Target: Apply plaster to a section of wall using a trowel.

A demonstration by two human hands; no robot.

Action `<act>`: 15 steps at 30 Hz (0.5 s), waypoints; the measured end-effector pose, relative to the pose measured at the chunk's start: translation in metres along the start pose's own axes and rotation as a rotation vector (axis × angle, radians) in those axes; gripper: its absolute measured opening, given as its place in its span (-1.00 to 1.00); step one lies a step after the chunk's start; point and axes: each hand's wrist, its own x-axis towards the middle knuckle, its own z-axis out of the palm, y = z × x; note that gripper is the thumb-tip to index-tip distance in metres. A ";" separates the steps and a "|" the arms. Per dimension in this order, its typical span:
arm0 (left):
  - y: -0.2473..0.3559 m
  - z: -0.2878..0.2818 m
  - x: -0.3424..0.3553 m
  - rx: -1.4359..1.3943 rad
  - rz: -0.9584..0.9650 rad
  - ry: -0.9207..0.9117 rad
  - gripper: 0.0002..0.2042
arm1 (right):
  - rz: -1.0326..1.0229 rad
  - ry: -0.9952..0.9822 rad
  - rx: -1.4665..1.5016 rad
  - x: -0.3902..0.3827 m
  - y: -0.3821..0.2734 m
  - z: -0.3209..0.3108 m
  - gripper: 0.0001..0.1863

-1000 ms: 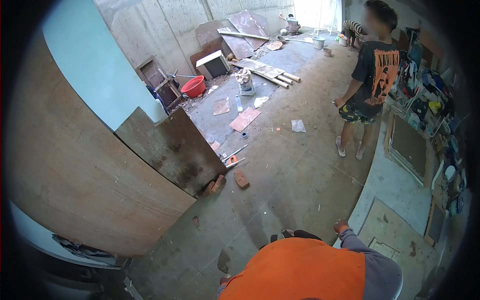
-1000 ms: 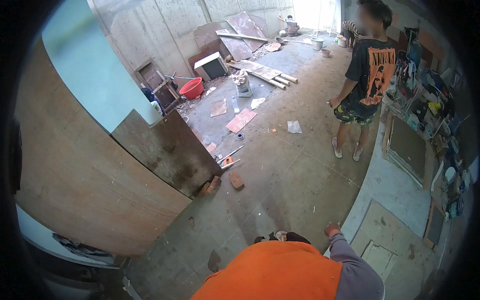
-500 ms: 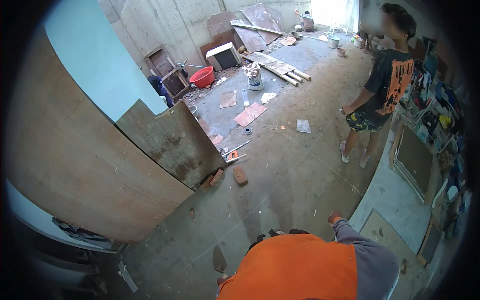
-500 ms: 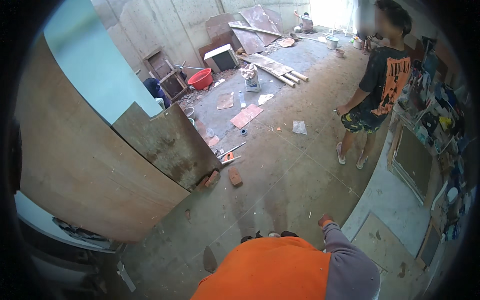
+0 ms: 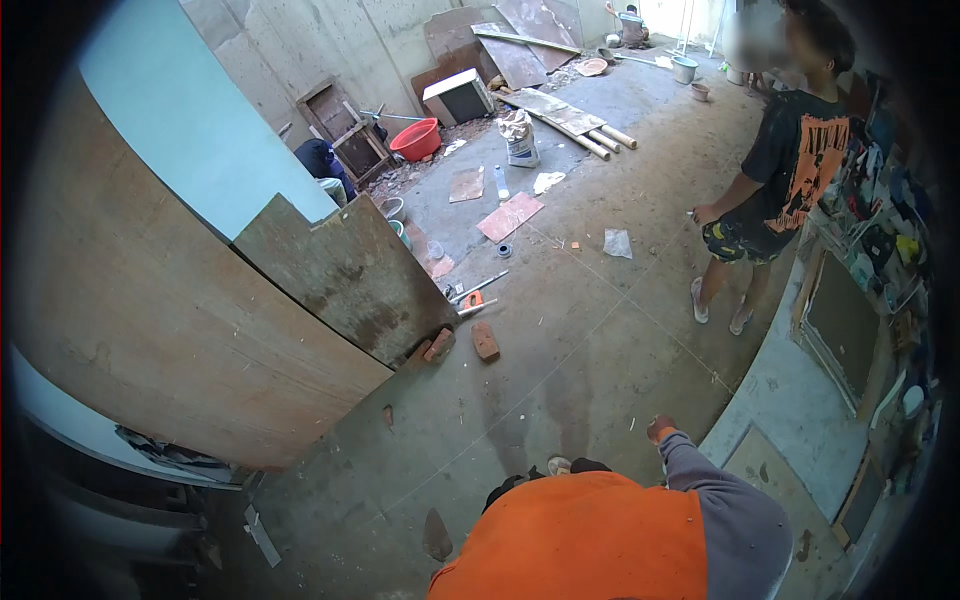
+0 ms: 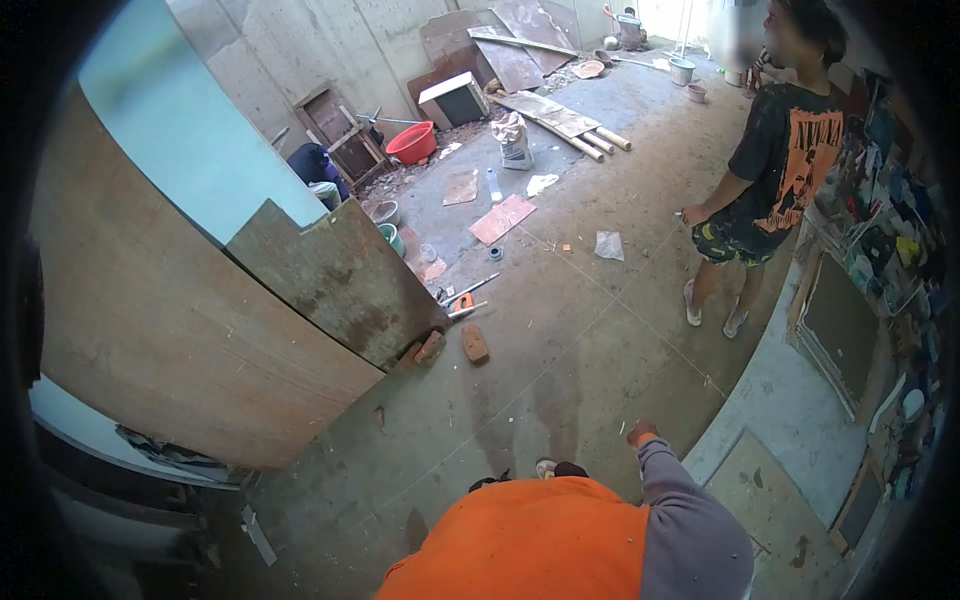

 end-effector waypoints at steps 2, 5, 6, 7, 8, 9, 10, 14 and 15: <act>-0.009 0.000 0.007 -0.007 0.070 0.015 -0.31 | 0.050 0.027 0.075 -0.024 -0.007 -0.018 -0.65; -0.021 -0.003 0.011 -0.027 0.223 0.021 -0.31 | 0.115 0.031 0.136 -0.035 -0.003 -0.023 -0.69; -0.032 -0.004 0.012 -0.056 0.328 0.023 -0.32 | 0.108 0.033 0.136 -0.031 0.003 -0.018 -0.70; -0.035 -0.006 0.013 -0.093 0.444 0.010 -0.32 | 0.117 0.036 0.142 -0.029 0.013 -0.012 -0.70; -0.041 -0.012 0.012 -0.201 0.599 -0.039 -0.32 | 0.123 0.037 0.142 -0.022 0.021 -0.004 -0.70; -0.040 -0.008 0.011 -0.211 0.595 -0.041 -0.32 | 0.055 0.024 0.026 -0.009 0.029 0.008 -0.70; -0.037 -0.001 0.012 -0.058 0.592 0.192 -0.34 | -0.023 0.006 -0.093 0.002 0.030 0.014 -0.70; -0.038 -0.005 0.021 0.245 0.257 0.076 -0.33 | 0.079 0.000 0.127 -0.011 0.015 0.003 -0.70; -0.037 -0.004 0.022 0.199 0.140 0.032 -0.32 | 0.056 0.051 0.156 -0.010 0.014 0.005 -0.70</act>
